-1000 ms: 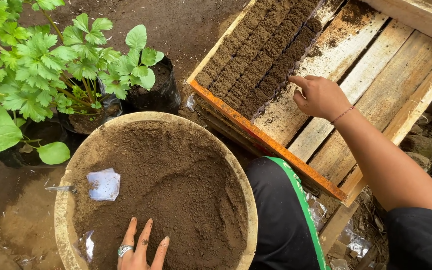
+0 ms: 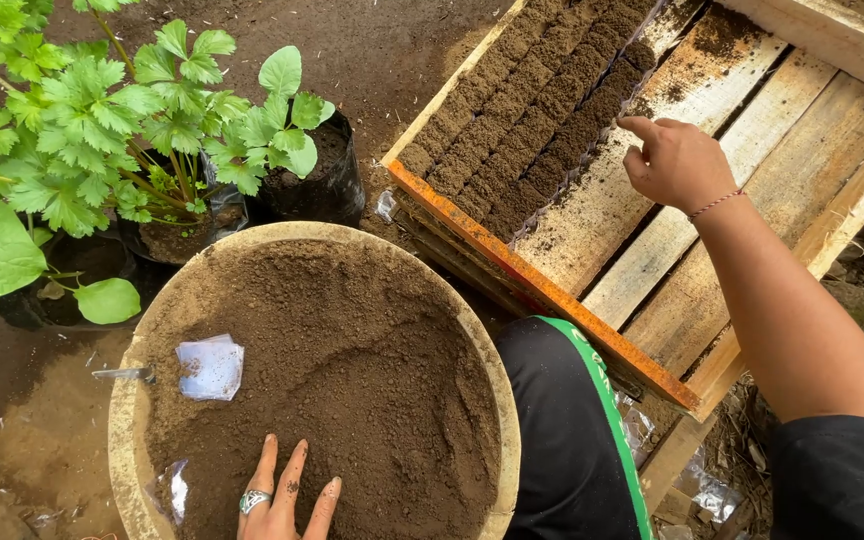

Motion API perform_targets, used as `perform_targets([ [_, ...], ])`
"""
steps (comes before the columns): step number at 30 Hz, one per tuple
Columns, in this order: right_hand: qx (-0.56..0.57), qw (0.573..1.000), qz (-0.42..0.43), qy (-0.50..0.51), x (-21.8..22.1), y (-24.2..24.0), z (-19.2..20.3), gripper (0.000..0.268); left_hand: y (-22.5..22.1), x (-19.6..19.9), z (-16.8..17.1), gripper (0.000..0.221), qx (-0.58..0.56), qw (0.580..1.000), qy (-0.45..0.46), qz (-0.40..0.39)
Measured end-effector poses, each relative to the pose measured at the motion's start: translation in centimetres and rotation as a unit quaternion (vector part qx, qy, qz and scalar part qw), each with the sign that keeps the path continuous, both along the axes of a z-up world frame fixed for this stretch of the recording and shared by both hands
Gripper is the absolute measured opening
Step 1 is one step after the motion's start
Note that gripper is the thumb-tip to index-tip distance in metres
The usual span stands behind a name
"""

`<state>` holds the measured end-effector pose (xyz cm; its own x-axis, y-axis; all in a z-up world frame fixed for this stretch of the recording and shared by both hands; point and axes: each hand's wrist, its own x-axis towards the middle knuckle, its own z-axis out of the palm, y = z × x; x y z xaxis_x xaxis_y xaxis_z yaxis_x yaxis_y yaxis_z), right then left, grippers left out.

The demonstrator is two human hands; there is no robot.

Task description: A person is preparing seedlings by filling small plastic bags with soil, arranging them in a wooden tray, and handling seed packets.

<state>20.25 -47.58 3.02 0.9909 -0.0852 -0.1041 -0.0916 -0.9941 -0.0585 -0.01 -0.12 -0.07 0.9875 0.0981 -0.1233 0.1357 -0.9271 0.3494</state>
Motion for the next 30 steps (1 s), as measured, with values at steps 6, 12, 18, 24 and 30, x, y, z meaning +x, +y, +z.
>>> perform_targets([
  [6,0.025,1.000,0.000,-0.014,0.3,-0.9,-0.4,0.041,0.1,0.1,0.0,0.054,0.011,1.000,0.001,-0.001],
  [12,0.023,0.999,-0.008,-0.032,0.8,-2.0,-1.0,0.043,-0.1,0.2,0.2,0.054,0.012,1.000,0.003,-0.002],
  [18,0.062,0.996,-0.022,-0.065,1.2,-3.0,-1.6,0.042,-0.1,0.4,0.7,0.055,0.012,0.999,0.045,0.013],
  [24,0.071,0.994,-0.045,-0.063,1.9,-3.5,-1.6,0.044,0.2,0.7,0.0,0.055,0.026,0.999,0.030,-0.008],
  [30,0.107,0.986,-0.064,-0.115,2.5,-3.7,-1.4,0.036,-0.3,1.8,2.1,0.055,0.004,0.996,0.089,0.004],
])
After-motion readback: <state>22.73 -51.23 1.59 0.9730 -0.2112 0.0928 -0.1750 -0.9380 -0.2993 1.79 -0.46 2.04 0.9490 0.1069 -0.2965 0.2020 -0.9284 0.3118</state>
